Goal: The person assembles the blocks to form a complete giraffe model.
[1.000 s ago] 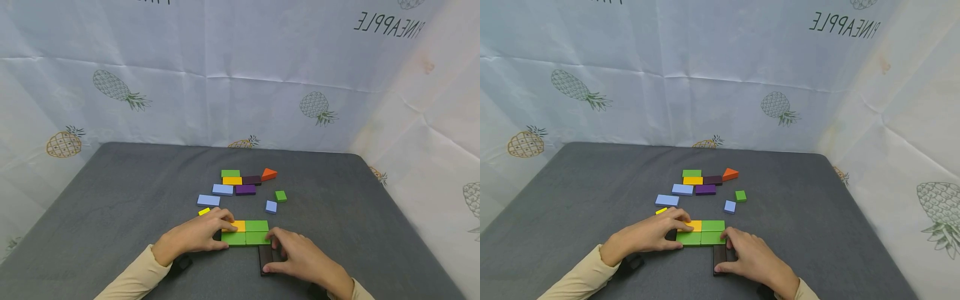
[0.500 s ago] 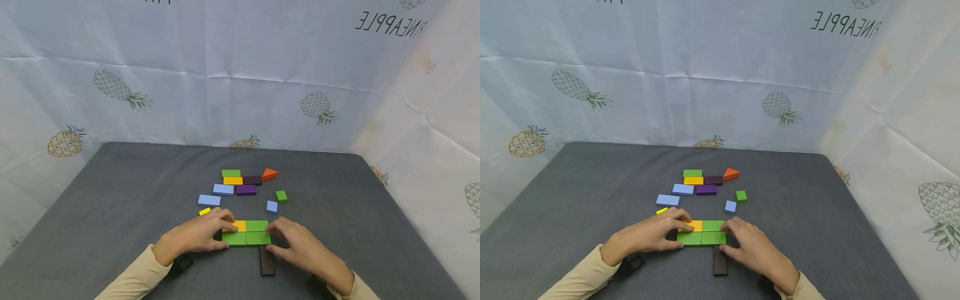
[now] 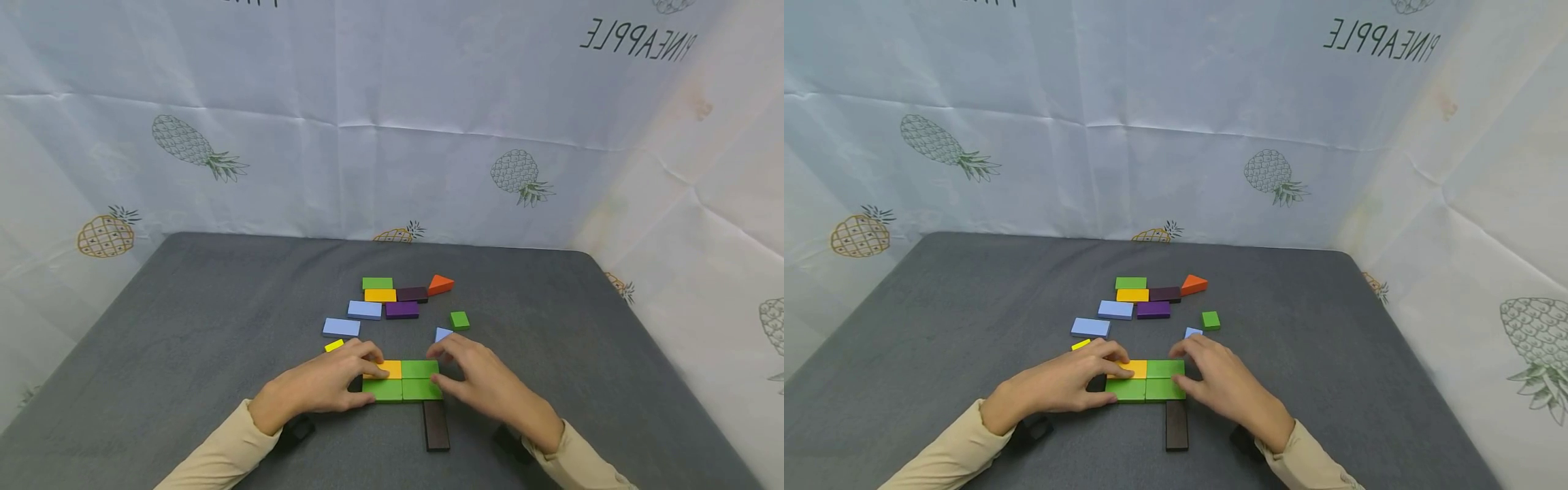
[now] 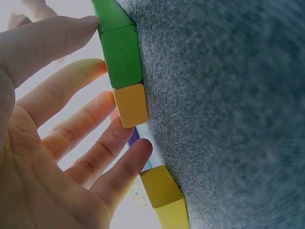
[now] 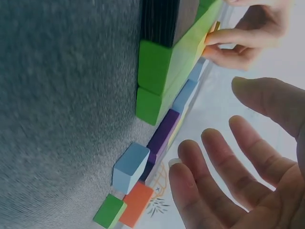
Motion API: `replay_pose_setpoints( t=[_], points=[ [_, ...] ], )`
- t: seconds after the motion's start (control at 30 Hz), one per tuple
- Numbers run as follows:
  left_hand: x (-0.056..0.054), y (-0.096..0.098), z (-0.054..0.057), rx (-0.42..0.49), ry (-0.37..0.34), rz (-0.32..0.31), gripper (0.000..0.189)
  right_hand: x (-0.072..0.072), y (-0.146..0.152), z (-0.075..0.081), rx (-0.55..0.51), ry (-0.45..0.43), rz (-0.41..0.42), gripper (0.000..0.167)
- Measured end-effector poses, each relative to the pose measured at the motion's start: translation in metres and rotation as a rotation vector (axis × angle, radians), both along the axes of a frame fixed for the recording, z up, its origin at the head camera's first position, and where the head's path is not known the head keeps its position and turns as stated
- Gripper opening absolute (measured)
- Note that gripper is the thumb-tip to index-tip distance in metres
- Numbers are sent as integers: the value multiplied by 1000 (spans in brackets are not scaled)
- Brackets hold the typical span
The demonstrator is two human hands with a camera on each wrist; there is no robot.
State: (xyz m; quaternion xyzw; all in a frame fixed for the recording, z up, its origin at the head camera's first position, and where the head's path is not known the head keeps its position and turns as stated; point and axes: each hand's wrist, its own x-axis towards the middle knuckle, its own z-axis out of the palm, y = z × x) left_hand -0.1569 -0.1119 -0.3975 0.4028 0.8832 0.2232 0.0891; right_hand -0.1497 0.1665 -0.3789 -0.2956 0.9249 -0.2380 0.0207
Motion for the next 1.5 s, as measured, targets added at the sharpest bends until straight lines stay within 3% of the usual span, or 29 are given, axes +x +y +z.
replay_pose_setpoints(
  t=[0.4,1.03,1.5],
  points=[
    [0,0,0,-7,-5,-5,32,-25,-10,0,0,64,35,28],
    [-2,-1,-1,-1,7,-19,32,-63,-33,-3,10,29,97,35],
    [-2,-1,-1,4,23,-24,33,-86,-44,-12,69,7,68,37]
  ],
)
